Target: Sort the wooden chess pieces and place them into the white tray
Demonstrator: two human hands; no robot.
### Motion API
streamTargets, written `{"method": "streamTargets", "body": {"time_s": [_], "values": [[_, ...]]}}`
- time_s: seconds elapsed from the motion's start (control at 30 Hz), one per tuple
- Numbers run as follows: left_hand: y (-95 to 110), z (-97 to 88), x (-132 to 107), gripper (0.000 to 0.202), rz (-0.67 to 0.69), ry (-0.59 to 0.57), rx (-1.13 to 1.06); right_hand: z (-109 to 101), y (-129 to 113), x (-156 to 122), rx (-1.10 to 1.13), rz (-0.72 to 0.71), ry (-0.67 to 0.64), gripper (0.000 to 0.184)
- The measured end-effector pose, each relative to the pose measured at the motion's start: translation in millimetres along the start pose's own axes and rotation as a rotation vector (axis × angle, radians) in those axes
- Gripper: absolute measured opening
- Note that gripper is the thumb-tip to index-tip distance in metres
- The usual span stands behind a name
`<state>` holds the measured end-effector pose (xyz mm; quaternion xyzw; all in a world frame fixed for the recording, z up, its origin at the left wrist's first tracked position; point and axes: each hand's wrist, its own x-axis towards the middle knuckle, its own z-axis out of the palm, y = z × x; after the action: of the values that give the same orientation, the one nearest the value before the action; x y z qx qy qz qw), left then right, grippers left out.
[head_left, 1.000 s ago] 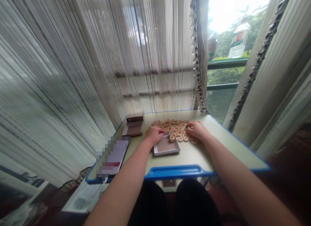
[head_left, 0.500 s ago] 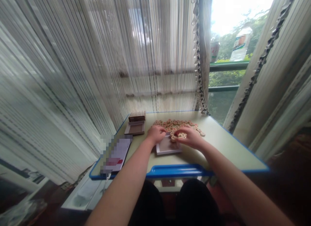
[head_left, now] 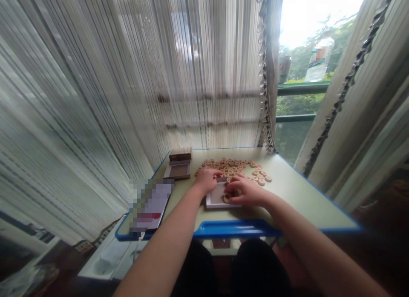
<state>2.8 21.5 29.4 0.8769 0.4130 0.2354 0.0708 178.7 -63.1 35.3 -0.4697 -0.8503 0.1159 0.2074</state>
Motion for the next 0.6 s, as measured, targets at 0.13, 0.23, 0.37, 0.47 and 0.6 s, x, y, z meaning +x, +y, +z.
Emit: {"method": "streamTargets", "body": {"time_s": [0.13, 0.23, 0.37, 0.47, 0.6], "values": [[1.6, 1.1, 0.0, 0.039, 0.037, 0.005, 0.012, 1.8, -2.2, 0.8, -0.013, -0.003, 0.002, 0.023], [3.3, 1.2, 0.5, 0.037, 0.049, 0.006, 0.034, 1.8, -2.0, 0.5, -0.023, -0.015, 0.006, 0.02], [6.0, -1.3, -0.7, 0.036, 0.051, 0.002, 0.037, -1.9, -1.8, -2.4, -0.022, -0.017, 0.004, 0.019], [7.6, -3.0, -2.2, 0.034, 0.045, 0.0, 0.039, -3.3, -1.3, -4.1, -0.008, -0.002, 0.02, 0.018], [8.4, -3.4, -2.6, 0.033, 0.057, 0.004, 0.06, -1.1, 1.5, -3.9, -0.009, -0.018, 0.026, 0.017]]}}
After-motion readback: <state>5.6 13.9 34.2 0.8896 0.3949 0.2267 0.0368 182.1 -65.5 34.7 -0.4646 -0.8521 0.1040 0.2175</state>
